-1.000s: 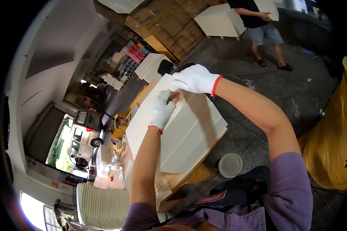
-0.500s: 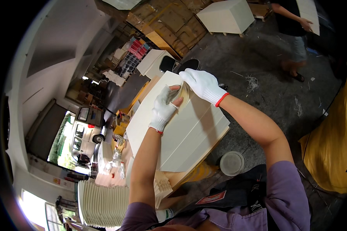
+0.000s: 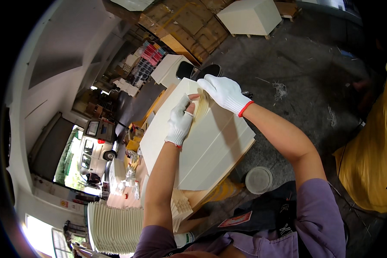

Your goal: The person stacks white rectangular sheets on a wooden table. They pick up small batches of sheets from a pile, align them, and place them onto a growing stack. The person repeats this process, handling the sheets with gloved hands.

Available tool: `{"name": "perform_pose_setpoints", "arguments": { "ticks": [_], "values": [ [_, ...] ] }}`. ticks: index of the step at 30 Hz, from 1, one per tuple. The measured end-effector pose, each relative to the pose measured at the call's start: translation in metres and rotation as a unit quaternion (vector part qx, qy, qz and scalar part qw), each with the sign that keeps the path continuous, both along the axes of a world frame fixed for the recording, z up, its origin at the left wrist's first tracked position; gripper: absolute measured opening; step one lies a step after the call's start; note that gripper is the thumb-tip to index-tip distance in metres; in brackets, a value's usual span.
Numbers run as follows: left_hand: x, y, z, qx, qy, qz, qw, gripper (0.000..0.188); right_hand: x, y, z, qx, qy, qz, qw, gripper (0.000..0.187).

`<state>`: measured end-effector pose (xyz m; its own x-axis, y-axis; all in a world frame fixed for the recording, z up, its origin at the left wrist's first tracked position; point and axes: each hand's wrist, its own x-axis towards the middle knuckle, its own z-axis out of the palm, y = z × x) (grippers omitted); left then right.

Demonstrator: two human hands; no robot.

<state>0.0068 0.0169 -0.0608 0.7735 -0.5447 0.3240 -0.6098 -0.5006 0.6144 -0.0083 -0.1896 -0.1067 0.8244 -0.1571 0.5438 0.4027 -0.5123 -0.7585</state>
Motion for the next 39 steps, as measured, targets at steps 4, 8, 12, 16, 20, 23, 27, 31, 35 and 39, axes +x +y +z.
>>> {"name": "perform_pose_setpoints", "arguments": {
  "ticks": [4,8,12,16,20,23,27,31,35,39],
  "values": [
    [-0.004,-0.004,0.003,0.021,0.086,0.023,0.996,0.039,0.003,0.001,-0.008,0.013,-0.032,-0.011,0.999,0.048],
    [-0.004,-0.003,0.001,-0.011,0.055,-0.003,0.998,0.041,0.003,0.002,-0.007,0.017,-0.018,-0.007,1.0,0.051],
    [-0.004,-0.004,-0.002,-0.058,-0.043,-0.009,0.997,0.031,-0.006,-0.002,0.004,-0.005,0.04,0.008,0.999,0.056],
    [0.008,-0.003,-0.008,-0.036,-0.13,-0.04,0.99,0.026,0.0,-0.001,0.0,-0.005,0.027,-0.008,1.0,0.054],
    [-0.002,-0.007,-0.004,0.008,0.035,0.035,0.999,0.025,0.004,-0.002,-0.009,0.007,0.013,-0.014,1.0,0.052],
    [-0.005,-0.007,-0.003,0.027,0.045,0.058,0.997,0.029,0.001,0.001,-0.007,0.012,0.021,-0.01,1.0,0.052],
    [0.0,-0.005,-0.005,0.018,0.038,0.052,0.998,0.033,0.003,0.0,-0.007,0.016,0.023,-0.008,1.0,0.052],
    [0.001,-0.004,-0.006,-0.023,-0.047,-0.018,0.998,0.034,0.002,0.0,-0.007,0.027,0.007,-0.004,1.0,0.052],
    [-0.006,-0.005,-0.002,-0.013,-0.062,0.027,0.998,0.035,-0.003,0.001,-0.002,0.014,0.034,-0.01,0.999,0.051],
    [-0.014,-0.012,0.009,0.056,0.03,0.064,0.996,0.035,0.004,0.001,-0.011,0.015,-0.005,-0.019,1.0,0.049]
  ]
}}
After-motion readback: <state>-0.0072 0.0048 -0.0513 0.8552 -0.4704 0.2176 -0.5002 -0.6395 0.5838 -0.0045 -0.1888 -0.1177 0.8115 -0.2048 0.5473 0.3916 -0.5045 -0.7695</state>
